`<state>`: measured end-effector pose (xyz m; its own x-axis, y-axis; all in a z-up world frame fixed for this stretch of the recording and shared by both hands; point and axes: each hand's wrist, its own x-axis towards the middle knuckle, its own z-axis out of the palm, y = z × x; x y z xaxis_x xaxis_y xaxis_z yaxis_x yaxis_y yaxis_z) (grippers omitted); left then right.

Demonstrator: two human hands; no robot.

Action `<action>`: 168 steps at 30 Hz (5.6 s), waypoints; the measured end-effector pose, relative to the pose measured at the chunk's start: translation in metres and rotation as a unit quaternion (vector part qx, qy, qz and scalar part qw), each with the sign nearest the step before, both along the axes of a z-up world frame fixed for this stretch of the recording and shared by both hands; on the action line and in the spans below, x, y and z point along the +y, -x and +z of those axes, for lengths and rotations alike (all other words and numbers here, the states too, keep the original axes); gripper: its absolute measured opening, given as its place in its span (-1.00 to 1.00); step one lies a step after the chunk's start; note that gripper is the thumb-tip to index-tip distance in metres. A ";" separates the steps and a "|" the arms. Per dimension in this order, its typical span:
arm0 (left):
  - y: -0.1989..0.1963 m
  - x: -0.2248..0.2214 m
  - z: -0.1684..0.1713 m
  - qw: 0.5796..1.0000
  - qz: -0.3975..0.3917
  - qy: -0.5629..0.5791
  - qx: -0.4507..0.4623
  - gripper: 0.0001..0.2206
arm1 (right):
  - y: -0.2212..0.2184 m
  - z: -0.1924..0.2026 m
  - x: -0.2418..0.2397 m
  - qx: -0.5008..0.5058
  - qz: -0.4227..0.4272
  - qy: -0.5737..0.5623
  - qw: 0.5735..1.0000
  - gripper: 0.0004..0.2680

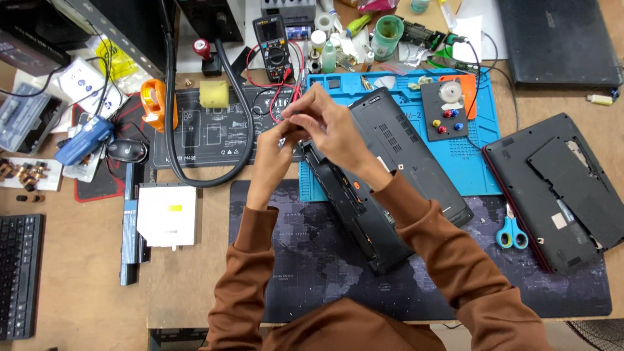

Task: Disassembling a laptop by removing screws and prying the back cover

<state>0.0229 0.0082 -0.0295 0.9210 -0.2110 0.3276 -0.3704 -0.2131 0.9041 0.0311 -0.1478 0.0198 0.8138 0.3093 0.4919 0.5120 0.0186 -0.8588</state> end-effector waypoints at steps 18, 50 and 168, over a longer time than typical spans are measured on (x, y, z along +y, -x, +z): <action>-0.008 0.005 -0.028 1.000 0.009 0.002 -0.006 -0.90 | 0.016 0.010 -0.005 -0.025 0.022 0.036 0.999 -0.90; 0.014 0.015 -0.043 0.899 0.125 0.392 0.150 -0.85 | 0.017 -0.069 -0.050 0.200 -0.071 0.042 0.976 -0.87; 0.148 -0.054 -0.004 0.893 -0.432 0.009 0.129 -0.80 | 0.219 -0.029 -0.098 -0.189 -0.098 0.047 0.976 -0.81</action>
<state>-0.1254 -0.0458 -0.0335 0.4630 -0.8753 0.1395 -0.1686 0.0676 0.9834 -0.1883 -0.2455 -0.0093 0.6277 0.2247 0.7453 0.7785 -0.1812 -0.6010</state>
